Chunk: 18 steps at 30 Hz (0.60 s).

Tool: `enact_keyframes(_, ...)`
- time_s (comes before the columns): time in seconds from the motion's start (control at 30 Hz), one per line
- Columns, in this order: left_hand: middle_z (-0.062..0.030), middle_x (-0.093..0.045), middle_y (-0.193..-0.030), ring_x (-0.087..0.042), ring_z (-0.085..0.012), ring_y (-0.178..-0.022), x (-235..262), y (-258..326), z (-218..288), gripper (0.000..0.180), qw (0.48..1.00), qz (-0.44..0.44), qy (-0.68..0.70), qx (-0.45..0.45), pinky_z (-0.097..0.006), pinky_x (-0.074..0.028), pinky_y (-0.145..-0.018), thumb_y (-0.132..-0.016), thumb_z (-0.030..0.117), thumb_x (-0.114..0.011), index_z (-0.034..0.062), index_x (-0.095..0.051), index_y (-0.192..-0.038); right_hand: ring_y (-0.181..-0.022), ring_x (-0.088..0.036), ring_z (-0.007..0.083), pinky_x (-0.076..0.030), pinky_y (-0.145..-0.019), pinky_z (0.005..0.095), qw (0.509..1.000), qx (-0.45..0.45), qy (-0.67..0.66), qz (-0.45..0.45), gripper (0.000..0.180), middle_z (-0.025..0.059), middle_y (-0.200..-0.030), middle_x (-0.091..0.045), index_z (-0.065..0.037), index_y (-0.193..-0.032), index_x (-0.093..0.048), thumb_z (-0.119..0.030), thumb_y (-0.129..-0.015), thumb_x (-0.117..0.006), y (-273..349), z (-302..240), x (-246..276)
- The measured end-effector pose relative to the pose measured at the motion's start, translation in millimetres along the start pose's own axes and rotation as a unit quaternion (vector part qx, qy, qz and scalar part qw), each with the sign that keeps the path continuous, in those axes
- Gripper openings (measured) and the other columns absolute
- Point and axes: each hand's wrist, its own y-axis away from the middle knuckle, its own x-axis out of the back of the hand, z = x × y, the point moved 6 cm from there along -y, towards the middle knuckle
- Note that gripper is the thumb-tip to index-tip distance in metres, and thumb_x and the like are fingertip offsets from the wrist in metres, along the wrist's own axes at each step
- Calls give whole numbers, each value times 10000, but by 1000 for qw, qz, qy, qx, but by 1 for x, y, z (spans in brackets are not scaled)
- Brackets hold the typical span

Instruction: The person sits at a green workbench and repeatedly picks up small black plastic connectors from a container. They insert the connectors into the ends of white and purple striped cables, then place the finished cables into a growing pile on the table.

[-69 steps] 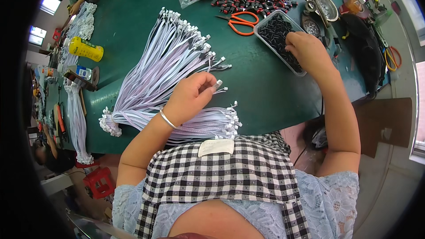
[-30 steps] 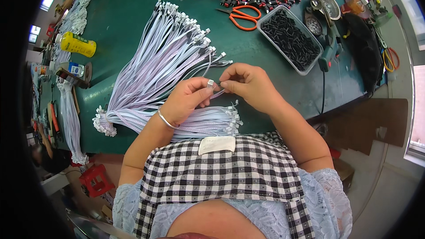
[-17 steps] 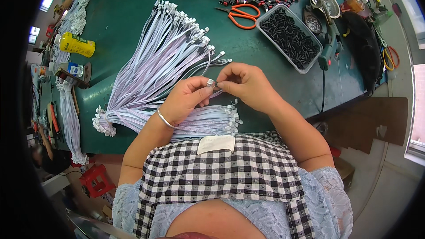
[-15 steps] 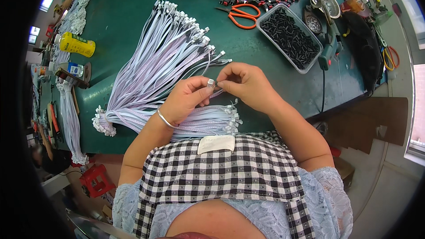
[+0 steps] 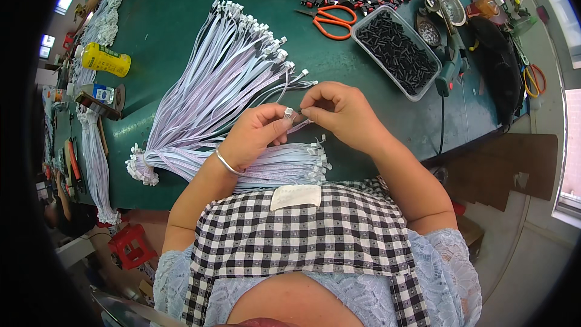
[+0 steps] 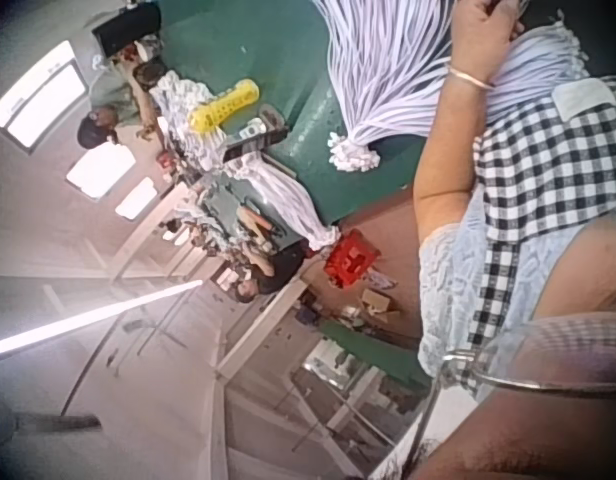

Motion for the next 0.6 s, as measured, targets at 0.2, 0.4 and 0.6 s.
enact_keyframes(0.2,29,-583,-789,-514,-33,-659,0,-1,-2,194,1000,-5,10,-9,-178,-440,-591,-922,154,-577,28,-637,-1057,-786,-597,80,-480,-682,215,1000,-2,-14,-14,63,26,-853,-617,10,-883,-632,-16,-828,-647,-1,3,-4)
enact_keyframes(0.4,23,-577,-793,-521,-36,-685,-1,0,0,191,1000,-8,5,-4,-179,-433,-617,-920,165,-580,23,-629,-1039,-785,-593,82,-482,-691,221,1000,8,-3,-6,60,25,-856,-616,9,-872,-636,-23,-824,-653,-2,3,-3)
enact_keyframes(0.6,22,-576,-792,-520,-36,-683,-1,0,0,190,1000,-3,4,2,-177,-431,-615,-920,160,-580,22,-627,-1043,-786,-594,88,-486,-693,230,1000,10,-1,-12,54,26,-857,-612,9,-868,-639,-15,-820,-649,-3,4,-2)
